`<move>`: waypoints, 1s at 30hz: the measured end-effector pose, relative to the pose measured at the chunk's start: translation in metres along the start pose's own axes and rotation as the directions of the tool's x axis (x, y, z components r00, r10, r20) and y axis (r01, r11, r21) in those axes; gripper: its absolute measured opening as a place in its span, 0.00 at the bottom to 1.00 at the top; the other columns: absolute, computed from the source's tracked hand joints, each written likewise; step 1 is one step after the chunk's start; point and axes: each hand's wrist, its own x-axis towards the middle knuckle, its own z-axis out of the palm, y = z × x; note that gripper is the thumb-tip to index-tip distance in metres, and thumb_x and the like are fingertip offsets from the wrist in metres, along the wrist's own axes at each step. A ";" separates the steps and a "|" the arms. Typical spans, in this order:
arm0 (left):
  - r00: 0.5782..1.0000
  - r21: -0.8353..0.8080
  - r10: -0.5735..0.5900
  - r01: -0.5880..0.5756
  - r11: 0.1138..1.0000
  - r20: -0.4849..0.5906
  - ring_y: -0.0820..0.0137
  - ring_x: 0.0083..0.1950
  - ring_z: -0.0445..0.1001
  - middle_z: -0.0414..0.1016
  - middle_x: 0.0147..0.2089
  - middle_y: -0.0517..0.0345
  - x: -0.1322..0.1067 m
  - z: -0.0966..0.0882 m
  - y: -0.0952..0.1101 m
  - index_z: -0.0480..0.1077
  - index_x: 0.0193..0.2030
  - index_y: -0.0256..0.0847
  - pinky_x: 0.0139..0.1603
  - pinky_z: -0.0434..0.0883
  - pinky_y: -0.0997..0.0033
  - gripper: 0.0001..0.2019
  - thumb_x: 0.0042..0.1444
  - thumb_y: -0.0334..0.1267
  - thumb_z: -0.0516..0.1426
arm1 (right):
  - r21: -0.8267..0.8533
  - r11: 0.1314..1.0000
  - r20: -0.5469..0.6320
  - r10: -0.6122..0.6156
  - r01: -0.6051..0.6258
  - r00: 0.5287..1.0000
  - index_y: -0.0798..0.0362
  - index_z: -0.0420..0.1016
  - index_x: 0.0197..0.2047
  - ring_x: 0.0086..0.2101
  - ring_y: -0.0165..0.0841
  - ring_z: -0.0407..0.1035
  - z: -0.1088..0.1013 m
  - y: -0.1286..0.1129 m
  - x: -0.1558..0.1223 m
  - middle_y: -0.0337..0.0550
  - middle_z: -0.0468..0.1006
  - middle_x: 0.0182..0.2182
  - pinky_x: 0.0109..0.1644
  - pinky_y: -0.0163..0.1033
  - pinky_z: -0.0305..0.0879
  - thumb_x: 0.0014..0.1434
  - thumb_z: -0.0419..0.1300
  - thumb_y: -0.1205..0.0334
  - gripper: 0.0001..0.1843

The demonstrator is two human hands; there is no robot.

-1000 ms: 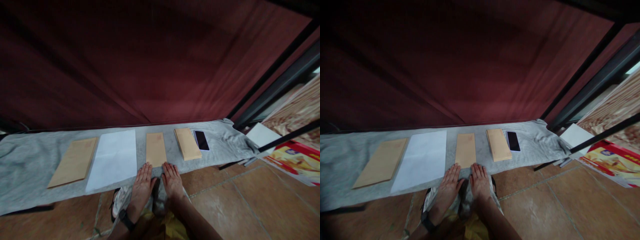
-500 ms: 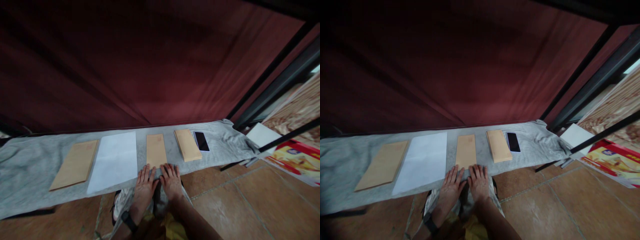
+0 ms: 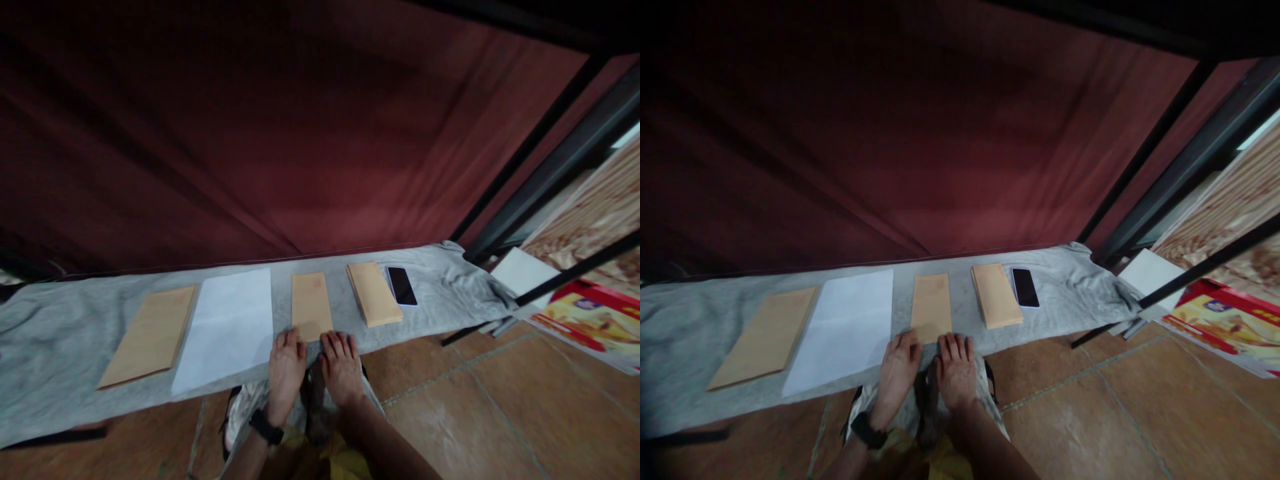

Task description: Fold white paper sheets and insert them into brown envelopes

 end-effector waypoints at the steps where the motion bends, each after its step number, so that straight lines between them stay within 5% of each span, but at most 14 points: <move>1: 0.999 -0.061 -0.051 0.050 0.997 -0.011 0.58 0.49 0.76 0.78 0.46 0.46 0.005 0.001 0.000 0.73 0.52 0.37 0.53 0.73 0.56 0.15 0.62 0.35 0.51 | 0.001 1.000 -0.002 -0.002 0.002 1.000 0.47 0.63 0.70 0.64 0.46 0.61 0.000 0.000 0.000 0.47 0.72 0.62 0.71 0.59 0.48 0.70 0.51 0.60 0.26; 3: 0.982 -0.239 -0.187 0.180 0.954 -0.007 0.60 0.45 0.76 0.77 0.41 0.51 0.014 0.004 -0.002 0.72 0.52 0.38 0.49 0.73 0.57 0.16 0.57 0.34 0.55 | 0.003 1.000 -0.004 0.000 0.000 1.000 0.48 0.64 0.69 0.63 0.47 0.62 0.000 0.000 0.000 0.47 0.73 0.62 0.71 0.59 0.47 0.69 0.51 0.61 0.26; 8: 0.891 -0.615 -0.429 0.424 0.665 0.151 0.66 0.28 0.74 0.71 0.26 0.65 0.032 0.009 -0.010 0.71 0.49 0.38 0.34 0.72 0.64 0.20 0.47 0.38 0.60 | 0.000 1.000 -0.004 0.007 -0.007 1.000 0.48 0.66 0.67 0.62 0.47 0.63 0.000 -0.002 0.003 0.48 0.74 0.61 0.71 0.59 0.48 0.69 0.52 0.61 0.24; 14: 0.957 -0.738 -0.272 0.254 0.626 0.099 0.69 0.27 0.72 0.71 0.25 0.65 0.028 -0.010 0.021 0.73 0.49 0.38 0.31 0.70 0.69 0.20 0.50 0.43 0.60 | -0.005 0.998 0.016 0.069 -0.069 0.998 0.49 0.70 0.62 0.49 0.45 0.74 -0.014 -0.007 0.020 0.51 0.79 0.52 0.55 0.48 0.68 0.70 0.50 0.61 0.20; 19: 0.990 -0.764 -0.120 0.129 0.633 0.068 0.67 0.37 0.76 0.76 0.36 0.57 0.021 -0.024 0.048 0.70 0.57 0.40 0.37 0.73 0.68 0.24 0.58 0.51 0.58 | 0.317 0.937 0.012 0.154 -0.150 0.988 0.50 0.77 0.52 0.37 0.38 0.78 -0.023 -0.004 0.041 0.50 0.80 0.42 0.40 0.38 0.70 0.70 0.45 0.63 0.19; 21: 0.984 -0.758 -0.173 0.146 0.635 0.044 0.64 0.46 0.77 0.77 0.47 0.49 0.019 -0.022 0.044 0.70 0.57 0.40 0.42 0.75 0.65 0.26 0.58 0.55 0.58 | 0.506 0.831 -0.001 0.267 -0.230 0.964 0.51 0.78 0.40 0.34 0.37 0.77 -0.019 -0.002 0.047 0.48 0.80 0.34 0.39 0.38 0.72 0.71 0.44 0.59 0.20; 24: 0.927 -0.756 -0.360 0.310 0.576 0.105 0.60 0.50 0.77 0.76 0.53 0.44 0.015 -0.011 0.028 0.71 0.55 0.40 0.43 0.76 0.62 0.30 0.54 0.61 0.60 | 0.765 0.544 0.098 0.430 -0.344 0.898 0.50 0.73 0.32 0.30 0.37 0.76 -0.007 -0.003 0.048 0.44 0.77 0.26 0.36 0.40 0.74 0.71 0.44 0.51 0.23; 28: 0.783 -0.786 -0.383 0.586 0.194 0.490 0.64 0.40 0.80 0.79 0.41 0.48 0.007 -0.001 0.015 0.72 0.48 0.39 0.38 0.76 0.65 0.31 0.46 0.60 0.66 | 0.876 0.238 0.265 0.487 -0.419 0.832 0.49 0.71 0.36 0.36 0.39 0.78 0.006 -0.012 0.039 0.47 0.80 0.31 0.41 0.44 0.77 0.70 0.45 0.50 0.19; 30: 0.743 -0.771 -0.355 0.630 0.088 0.567 0.67 0.35 0.79 0.79 0.36 0.51 0.004 0.000 0.018 0.73 0.42 0.38 0.36 0.75 0.69 0.29 0.39 0.57 0.70 | 0.890 0.099 0.344 0.496 -0.445 0.797 0.48 0.70 0.36 0.38 0.38 0.78 0.008 -0.018 0.034 0.46 0.80 0.34 0.45 0.44 0.76 0.69 0.49 0.49 0.16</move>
